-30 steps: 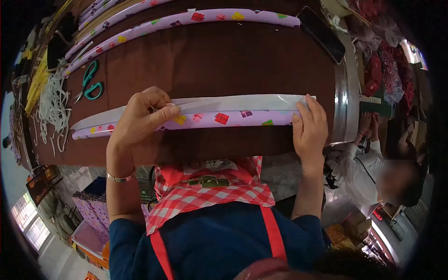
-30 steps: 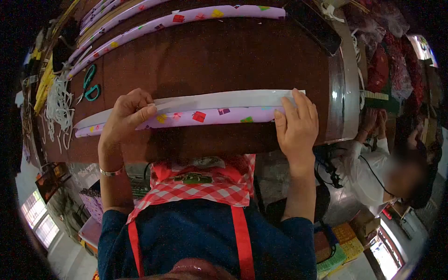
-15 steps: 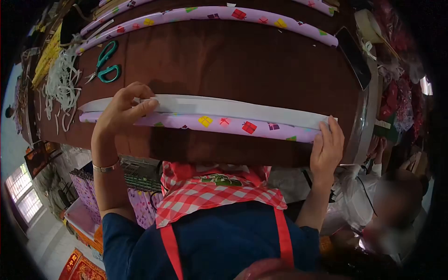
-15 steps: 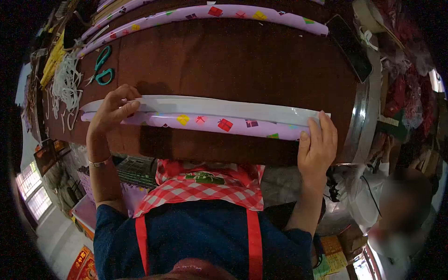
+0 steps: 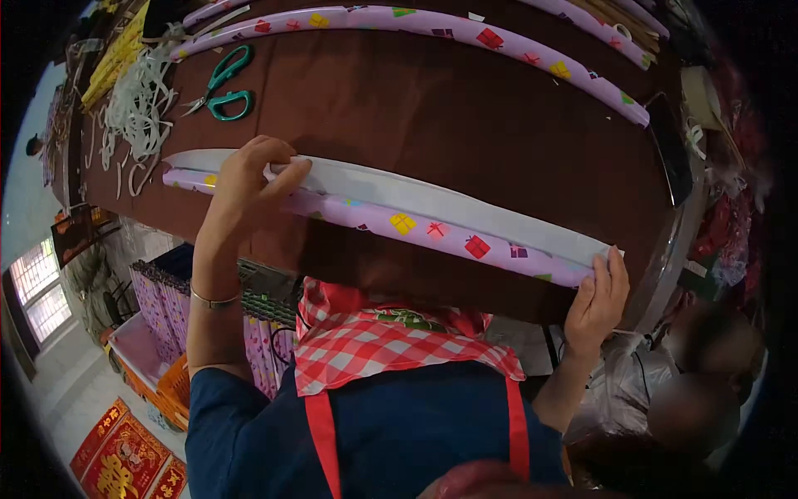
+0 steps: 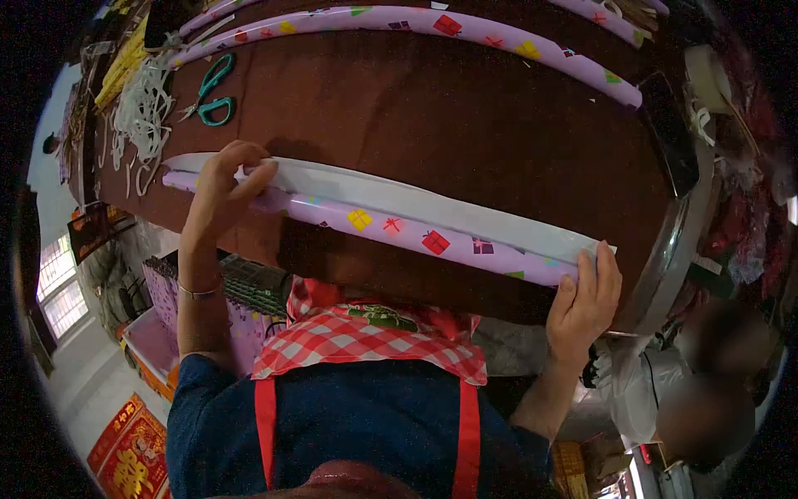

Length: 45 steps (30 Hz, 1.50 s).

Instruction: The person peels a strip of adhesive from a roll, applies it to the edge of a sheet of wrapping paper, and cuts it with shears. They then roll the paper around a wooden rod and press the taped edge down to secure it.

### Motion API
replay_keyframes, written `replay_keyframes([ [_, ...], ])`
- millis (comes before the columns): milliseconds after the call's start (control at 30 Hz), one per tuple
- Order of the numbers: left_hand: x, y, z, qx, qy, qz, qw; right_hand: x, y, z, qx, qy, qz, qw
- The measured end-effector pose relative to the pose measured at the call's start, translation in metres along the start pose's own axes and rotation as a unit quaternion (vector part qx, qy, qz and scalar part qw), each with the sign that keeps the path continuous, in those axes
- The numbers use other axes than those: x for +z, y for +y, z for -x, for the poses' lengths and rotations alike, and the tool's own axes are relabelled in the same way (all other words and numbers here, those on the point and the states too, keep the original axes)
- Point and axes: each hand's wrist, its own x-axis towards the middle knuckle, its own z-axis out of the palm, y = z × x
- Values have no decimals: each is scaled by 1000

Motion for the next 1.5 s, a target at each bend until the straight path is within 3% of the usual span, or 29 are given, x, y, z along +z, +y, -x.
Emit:
replay_keyframes([
  [233, 8, 19, 0, -7, 30, -108, 994, -3, 6, 5, 14, -8, 7, 1000],
  [467, 17, 20, 3, 20, 81, -83, 993, -6, 11, 6, 11, -16, 17, 1000],
  [667, 15, 18, 15, -11, 105, -159, 982, -6, 13, 7, 14, -4, -11, 1000],
  [767, 19, 13, 19, -50, 74, -173, 981, -7, 16, 8, 19, -1, -9, 1000],
  [833, 27, 6, 21, -4, 115, -189, 975, -6, 17, 9, 23, 0, -14, 1000],
  [1067, 28, 8, 21, 16, 147, -186, 971, -6, 20, 9, 19, -3, -12, 1000],
  [1167, 26, 15, 16, -4, 154, -200, 968, -4, 22, 10, 14, 1, -4, 1000],
  [1233, 23, 26, 12, -76, 119, -188, 972, -3, 22, 9, 10, 7, -6, 1000],
  [1500, 34, 18, 14, -50, 171, -239, 954, -4, 21, 9, 14, 3, -10, 1000],
])
